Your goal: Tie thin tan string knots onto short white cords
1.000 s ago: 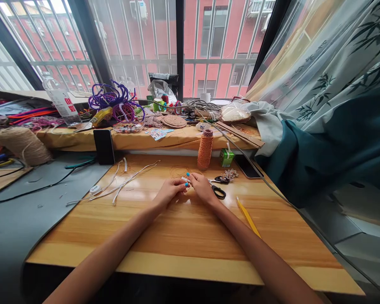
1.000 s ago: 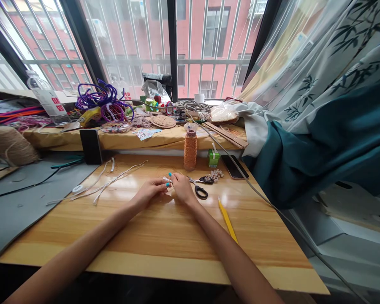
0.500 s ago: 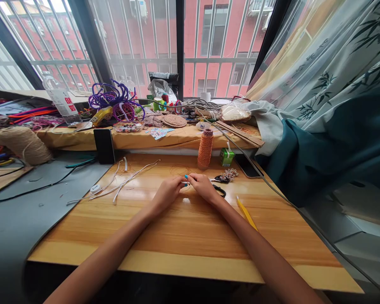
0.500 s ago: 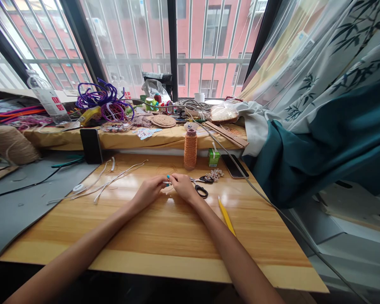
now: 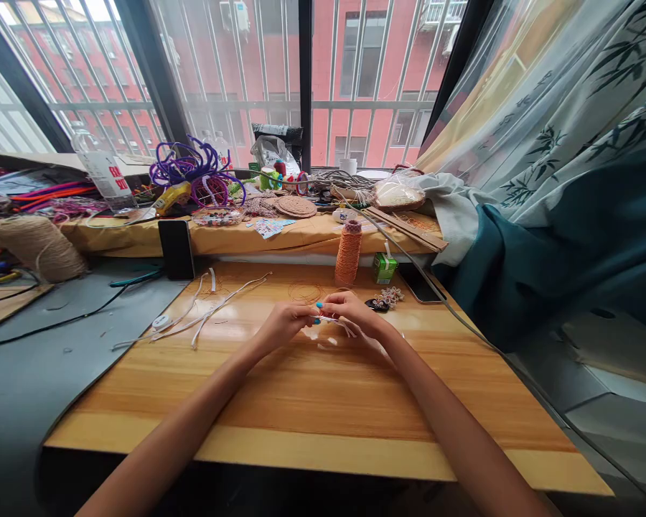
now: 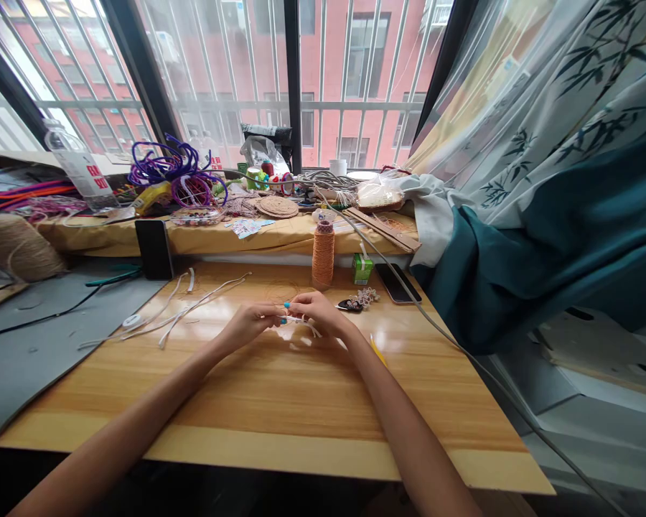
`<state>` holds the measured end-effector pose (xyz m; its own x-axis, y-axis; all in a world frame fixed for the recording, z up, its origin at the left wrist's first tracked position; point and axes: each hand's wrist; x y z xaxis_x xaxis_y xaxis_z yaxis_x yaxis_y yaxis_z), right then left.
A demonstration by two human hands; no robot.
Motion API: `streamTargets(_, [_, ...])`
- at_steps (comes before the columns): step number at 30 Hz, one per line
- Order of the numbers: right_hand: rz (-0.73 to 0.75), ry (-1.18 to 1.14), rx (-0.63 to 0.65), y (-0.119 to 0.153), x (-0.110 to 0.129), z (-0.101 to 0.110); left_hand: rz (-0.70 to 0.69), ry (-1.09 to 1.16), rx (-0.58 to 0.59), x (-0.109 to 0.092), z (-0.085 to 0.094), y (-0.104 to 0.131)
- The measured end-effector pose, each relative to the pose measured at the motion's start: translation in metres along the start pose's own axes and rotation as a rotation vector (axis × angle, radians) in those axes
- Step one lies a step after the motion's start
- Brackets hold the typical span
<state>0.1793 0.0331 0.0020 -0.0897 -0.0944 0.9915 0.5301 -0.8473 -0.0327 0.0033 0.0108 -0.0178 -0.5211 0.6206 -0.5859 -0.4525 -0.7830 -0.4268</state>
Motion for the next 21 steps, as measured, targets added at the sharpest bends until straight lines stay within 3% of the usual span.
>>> streamTargets(2, [-0.016, -0.085, 0.005, 0.001, 0.0, 0.003, 0.071, 0.143, 0.031, -0.001, 0.002, -0.001])
streamTargets(4, [-0.025, -0.016, -0.04, 0.0, -0.003, 0.001, 0.15, 0.276, 0.027, -0.004, 0.004, -0.002])
streamTargets(8, [0.041, 0.375, -0.163, -0.002, -0.01, -0.018, 0.309, 0.379, -0.11, -0.005, 0.009, -0.006])
streamTargets(12, [0.187, 0.726, -0.26, 0.002, -0.013, -0.04, 0.423, 0.214, -0.225, 0.002, 0.011, -0.006])
streamTargets(15, [0.334, 1.006, -0.231, 0.008, -0.012, -0.046, 0.329, -0.125, -0.215, 0.008, 0.012, -0.004])
streamTargets(17, [0.419, 1.056, -0.174, 0.01, -0.011, -0.046, 0.205, -0.342, -0.185, 0.01, 0.012, -0.003])
streamTargets(21, [0.463, 0.804, -0.224, 0.011, -0.004, -0.042, 0.007, -0.546, -0.088, 0.011, 0.011, 0.0])
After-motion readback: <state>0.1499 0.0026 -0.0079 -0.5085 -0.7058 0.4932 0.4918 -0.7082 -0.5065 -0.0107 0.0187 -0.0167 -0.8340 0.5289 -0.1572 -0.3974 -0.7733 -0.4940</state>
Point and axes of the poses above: each hand's wrist, its own y-axis away from the middle knuckle, its own z-axis out of the back of the hand, x = y × z, and after that the axes turned 9 degrees about -y, right-handed
